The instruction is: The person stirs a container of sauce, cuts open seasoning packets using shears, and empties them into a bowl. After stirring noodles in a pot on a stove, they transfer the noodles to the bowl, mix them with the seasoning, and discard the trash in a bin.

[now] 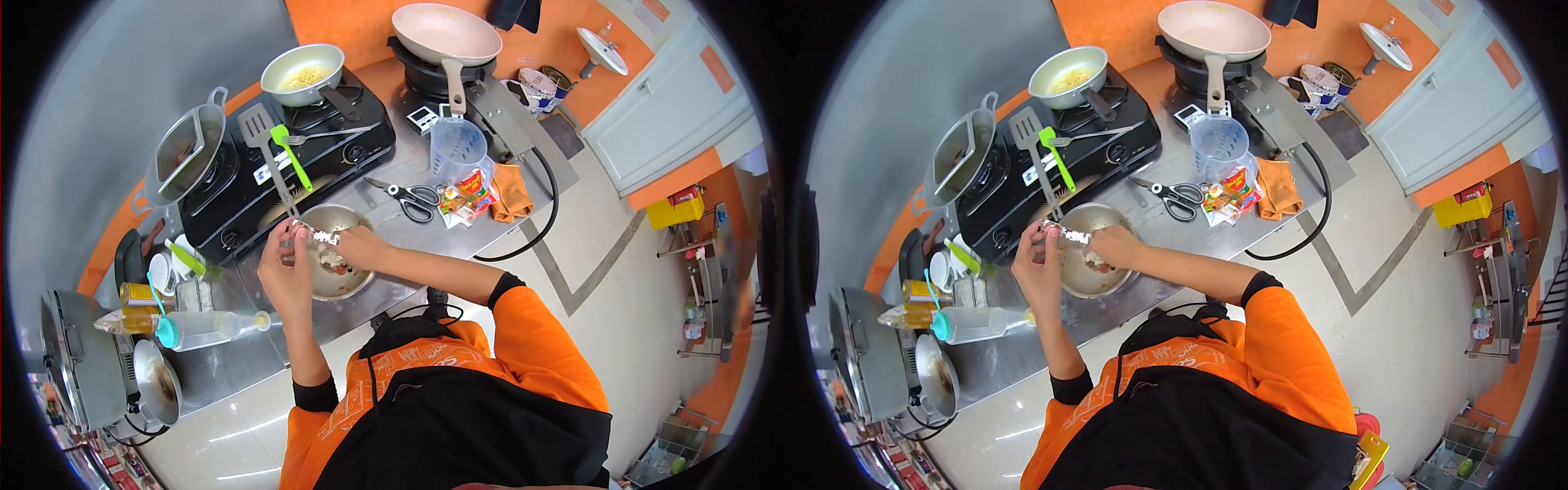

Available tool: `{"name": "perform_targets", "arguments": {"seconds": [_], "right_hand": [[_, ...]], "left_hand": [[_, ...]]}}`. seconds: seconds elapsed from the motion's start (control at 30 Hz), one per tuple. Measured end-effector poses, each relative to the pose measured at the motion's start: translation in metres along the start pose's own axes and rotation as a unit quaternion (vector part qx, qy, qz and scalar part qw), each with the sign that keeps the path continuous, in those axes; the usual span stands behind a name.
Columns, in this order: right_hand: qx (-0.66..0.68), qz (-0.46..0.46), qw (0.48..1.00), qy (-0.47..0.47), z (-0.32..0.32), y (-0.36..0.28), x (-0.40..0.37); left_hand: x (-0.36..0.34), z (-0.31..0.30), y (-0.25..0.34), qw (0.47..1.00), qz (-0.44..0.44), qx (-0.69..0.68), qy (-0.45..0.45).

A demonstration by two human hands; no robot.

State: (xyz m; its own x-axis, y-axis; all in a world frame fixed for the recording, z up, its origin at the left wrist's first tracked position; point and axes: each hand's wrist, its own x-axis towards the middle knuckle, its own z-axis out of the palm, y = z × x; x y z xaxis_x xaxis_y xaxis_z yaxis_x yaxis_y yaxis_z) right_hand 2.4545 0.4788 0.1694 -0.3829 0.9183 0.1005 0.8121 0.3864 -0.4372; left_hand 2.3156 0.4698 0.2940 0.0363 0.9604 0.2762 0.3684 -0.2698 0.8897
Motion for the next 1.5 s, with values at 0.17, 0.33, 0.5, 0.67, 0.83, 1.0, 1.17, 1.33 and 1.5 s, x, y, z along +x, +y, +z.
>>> {"name": "perform_targets", "arguments": {"seconds": [0.17, 0.33, 0.5, 0.67, 0.83, 1.0, 1.17, 1.33, 1.5], "right_hand": [[0.289, 0.123, 0.934, 0.169, -0.048, 0.013, -0.039], [0.686, 0.375, 0.547, 0.299, -0.055, 0.092, -0.128], [0.145, 0.424, 0.833, 0.326, -0.039, 0.158, -0.189], [-0.011, 0.473, 0.858, 0.200, -0.067, 0.154, -0.190], [0.073, 0.366, 0.916, 0.149, -0.135, 0.115, -0.192], [0.194, 0.141, 0.933, 0.267, -0.153, 0.109, -0.071], [-0.010, 0.135, 0.930, 0.341, -0.094, 0.153, 0.066], [-0.097, 0.113, 0.952, 0.266, -0.078, 0.167, 0.087], [-0.206, 0.054, 0.951, 0.222, -0.069, 0.176, 0.086]], "left_hand": [[-0.005, 0.042, 0.016, 1.000, -0.009, 0.010, 0.000], [-0.011, 0.114, 0.022, 0.996, -0.014, 0.047, -0.071], [-0.027, 0.226, -0.043, 0.970, -0.053, 0.009, -0.238], [-0.037, 0.286, -0.050, 0.962, -0.071, 0.125, -0.233], [-0.043, 0.274, -0.027, 0.959, -0.022, 0.220, -0.176], [-0.054, 0.172, 0.024, 0.961, -0.090, 0.166, -0.203], [-0.089, 0.021, 0.015, 0.863, -0.322, 0.050, -0.387], [-0.171, -0.105, -0.102, 0.708, -0.634, 0.089, -0.298], [-0.237, -0.190, -0.218, 0.655, -0.741, 0.100, -0.112]]}}
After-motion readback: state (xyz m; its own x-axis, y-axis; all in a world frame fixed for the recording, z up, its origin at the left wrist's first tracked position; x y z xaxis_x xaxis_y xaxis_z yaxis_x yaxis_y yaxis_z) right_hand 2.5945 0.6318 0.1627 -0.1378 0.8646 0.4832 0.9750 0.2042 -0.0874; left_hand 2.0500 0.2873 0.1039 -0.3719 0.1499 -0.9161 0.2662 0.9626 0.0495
